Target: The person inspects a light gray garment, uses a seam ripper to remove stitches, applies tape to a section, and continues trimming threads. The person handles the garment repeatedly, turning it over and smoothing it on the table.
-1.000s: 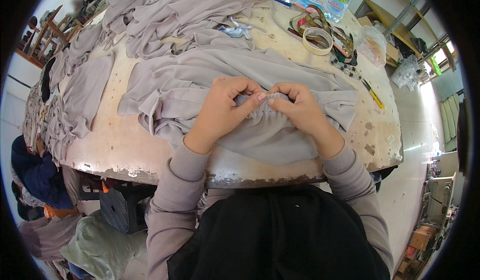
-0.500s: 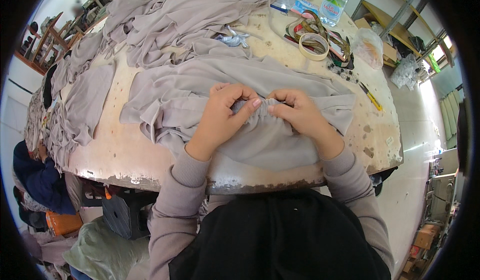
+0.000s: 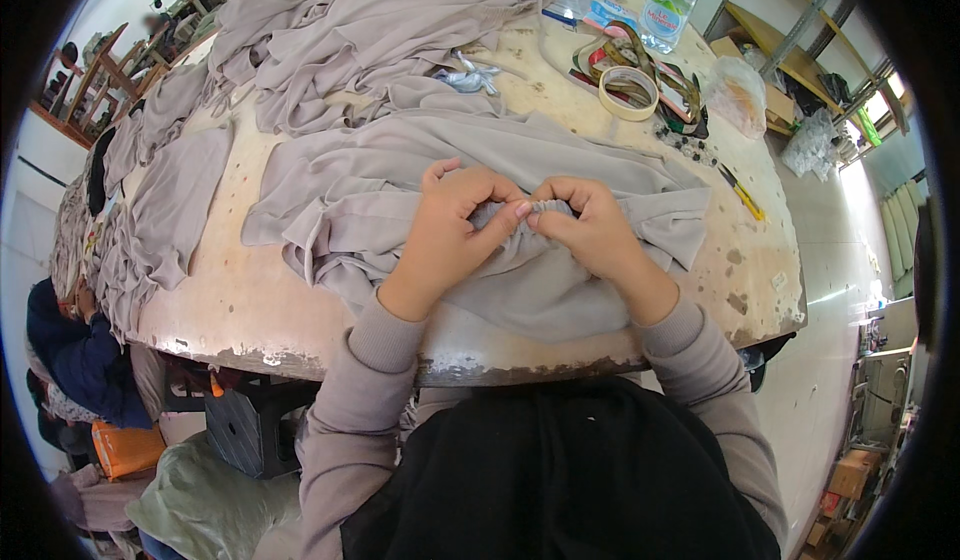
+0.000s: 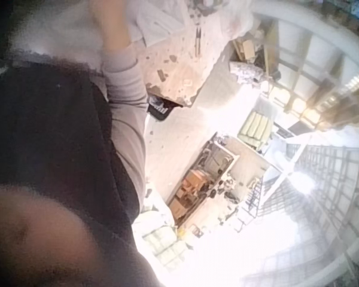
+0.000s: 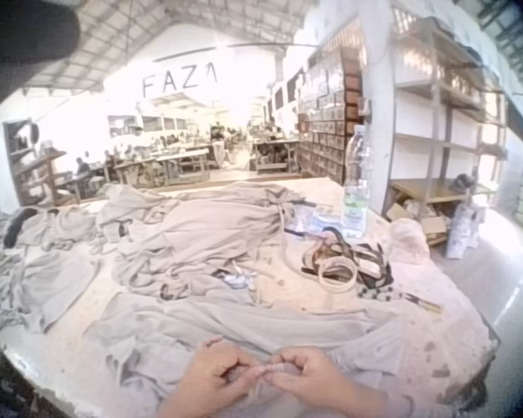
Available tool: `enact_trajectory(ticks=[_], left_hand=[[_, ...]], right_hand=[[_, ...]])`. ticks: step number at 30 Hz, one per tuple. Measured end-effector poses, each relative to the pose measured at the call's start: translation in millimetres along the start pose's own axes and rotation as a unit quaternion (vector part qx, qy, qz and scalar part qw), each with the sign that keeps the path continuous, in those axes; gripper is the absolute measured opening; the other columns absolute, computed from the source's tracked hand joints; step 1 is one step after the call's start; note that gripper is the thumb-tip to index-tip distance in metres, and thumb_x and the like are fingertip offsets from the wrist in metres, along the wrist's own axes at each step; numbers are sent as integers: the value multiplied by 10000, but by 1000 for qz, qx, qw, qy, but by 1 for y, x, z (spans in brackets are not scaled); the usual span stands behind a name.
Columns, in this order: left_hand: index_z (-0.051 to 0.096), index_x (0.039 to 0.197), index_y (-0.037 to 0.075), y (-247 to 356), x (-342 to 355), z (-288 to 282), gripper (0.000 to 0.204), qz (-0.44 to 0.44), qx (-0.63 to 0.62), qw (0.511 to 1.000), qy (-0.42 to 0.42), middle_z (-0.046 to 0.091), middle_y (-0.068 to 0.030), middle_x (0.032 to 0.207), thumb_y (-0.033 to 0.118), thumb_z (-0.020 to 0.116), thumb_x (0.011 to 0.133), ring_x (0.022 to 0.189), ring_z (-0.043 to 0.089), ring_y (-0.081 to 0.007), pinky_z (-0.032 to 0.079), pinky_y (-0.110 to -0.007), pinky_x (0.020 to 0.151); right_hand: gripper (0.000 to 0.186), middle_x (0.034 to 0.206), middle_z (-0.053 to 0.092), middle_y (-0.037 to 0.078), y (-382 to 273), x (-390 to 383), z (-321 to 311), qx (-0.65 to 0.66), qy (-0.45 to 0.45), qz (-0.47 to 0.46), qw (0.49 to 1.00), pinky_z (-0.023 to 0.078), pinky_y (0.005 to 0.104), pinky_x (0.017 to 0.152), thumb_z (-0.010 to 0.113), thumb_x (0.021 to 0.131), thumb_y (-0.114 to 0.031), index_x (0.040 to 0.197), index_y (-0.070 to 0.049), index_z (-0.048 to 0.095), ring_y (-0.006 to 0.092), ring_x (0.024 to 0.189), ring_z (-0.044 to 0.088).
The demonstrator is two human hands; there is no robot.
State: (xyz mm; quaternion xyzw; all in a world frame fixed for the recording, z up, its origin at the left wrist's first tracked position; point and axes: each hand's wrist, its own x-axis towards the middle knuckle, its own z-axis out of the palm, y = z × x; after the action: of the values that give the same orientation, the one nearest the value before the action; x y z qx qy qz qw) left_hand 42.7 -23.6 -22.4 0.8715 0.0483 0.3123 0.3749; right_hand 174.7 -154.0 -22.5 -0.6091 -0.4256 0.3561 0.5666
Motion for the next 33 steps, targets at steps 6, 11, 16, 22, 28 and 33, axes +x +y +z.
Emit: enact_trajectory(ticks=[6,11,16,22,28,33], left_hand=[[601,785,98,3,0,2,90,-10,7,1000,-4,587,30,730,175,633,819,714,539,-130,263,-416,981],[604,779,100,5,0,1,97,-24,-7,1000,3,588,30,724,182,634,821,702,541,-129,251,-422,995],[598,800,95,3,0,2,132,-12,-7,1000,-17,584,15,749,220,624,835,704,536,-141,213,-441,990],[608,776,49,1,1,1,172,-76,-106,991,5,567,-28,661,209,623,836,643,517,-163,378,-336,767],[603,759,-5,0,2,1,250,-131,-232,964,-8,528,-62,580,197,525,885,561,484,-166,370,-276,559],[618,800,21,-2,0,-3,295,-86,-193,977,-10,577,-41,672,216,417,892,685,504,-147,339,-312,786]], right_hand=[[100,687,530,-51,-4,0,-1,-25,3,-21,999,352,184,545,608,719,-88,784,-13,604,9,613,435],[94,704,520,-58,-3,-1,-3,8,-8,16,1000,337,176,545,597,703,-73,779,-18,583,6,627,427],[146,732,563,-23,0,1,-1,-56,4,-28,998,391,201,604,612,712,-90,829,-4,621,35,678,477],[213,828,596,15,-5,3,-19,125,-75,46,988,418,212,693,553,747,-86,907,36,623,67,752,519],[179,805,595,3,-8,1,-23,91,-88,48,991,414,206,672,531,799,-95,880,35,623,55,730,515],[163,771,590,-10,-11,-1,-25,57,-68,36,995,401,191,641,551,816,-119,852,24,620,41,700,504]])
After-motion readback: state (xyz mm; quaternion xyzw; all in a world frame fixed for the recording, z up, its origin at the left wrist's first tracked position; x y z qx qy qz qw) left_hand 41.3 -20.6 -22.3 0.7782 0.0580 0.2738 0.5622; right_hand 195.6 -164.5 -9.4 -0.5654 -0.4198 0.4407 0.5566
